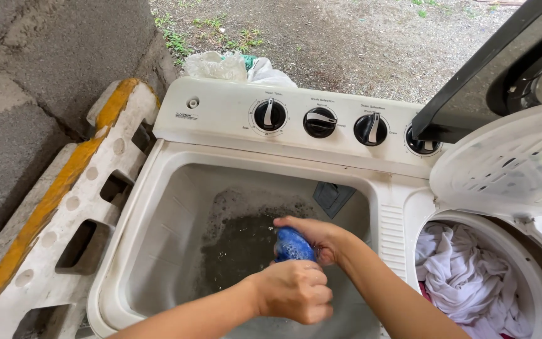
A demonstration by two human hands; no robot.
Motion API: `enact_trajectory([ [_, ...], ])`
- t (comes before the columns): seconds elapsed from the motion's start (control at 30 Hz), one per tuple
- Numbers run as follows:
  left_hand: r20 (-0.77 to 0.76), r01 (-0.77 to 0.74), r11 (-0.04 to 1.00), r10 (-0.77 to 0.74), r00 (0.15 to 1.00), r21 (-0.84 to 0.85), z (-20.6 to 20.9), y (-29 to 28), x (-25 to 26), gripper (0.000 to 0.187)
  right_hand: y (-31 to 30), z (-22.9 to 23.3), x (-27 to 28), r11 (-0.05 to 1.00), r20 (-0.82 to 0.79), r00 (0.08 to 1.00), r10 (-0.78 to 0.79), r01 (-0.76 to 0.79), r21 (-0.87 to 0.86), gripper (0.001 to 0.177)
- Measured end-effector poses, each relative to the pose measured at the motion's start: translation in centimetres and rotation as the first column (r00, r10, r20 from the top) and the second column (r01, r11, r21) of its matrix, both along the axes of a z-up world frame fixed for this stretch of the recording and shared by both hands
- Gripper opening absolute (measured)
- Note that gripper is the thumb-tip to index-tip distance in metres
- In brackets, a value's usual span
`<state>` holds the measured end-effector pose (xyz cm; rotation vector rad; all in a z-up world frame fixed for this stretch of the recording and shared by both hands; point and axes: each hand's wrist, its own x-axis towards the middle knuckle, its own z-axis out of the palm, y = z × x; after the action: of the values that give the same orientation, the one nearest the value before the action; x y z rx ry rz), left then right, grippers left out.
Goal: Washing clothes by hand in a twin-tub washing machine and transferring them to the dryer tub for spinning.
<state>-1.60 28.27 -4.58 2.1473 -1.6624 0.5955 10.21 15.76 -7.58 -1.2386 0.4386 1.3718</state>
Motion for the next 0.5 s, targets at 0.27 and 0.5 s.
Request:
enact_trajectory([
  [0.27, 0.131, -0.071, 0.972, 0.042, 0.991, 0.223, -2.8, -2.6, 1.1, 0.021, 3.3, 2.1, -1.6, 0.704, 0.588, 0.415, 0.694, -0.223, -0.674, 0.042],
  [0.5, 0.305, -0.208, 0.909, 0.096, 0.948, 0.361, -4.0, -3.7, 0.9, 0.015, 4.4, 4.4, -3.6, 0.603, 0.576, 0.191, 0.795, -0.131, -0.787, 0.037],
])
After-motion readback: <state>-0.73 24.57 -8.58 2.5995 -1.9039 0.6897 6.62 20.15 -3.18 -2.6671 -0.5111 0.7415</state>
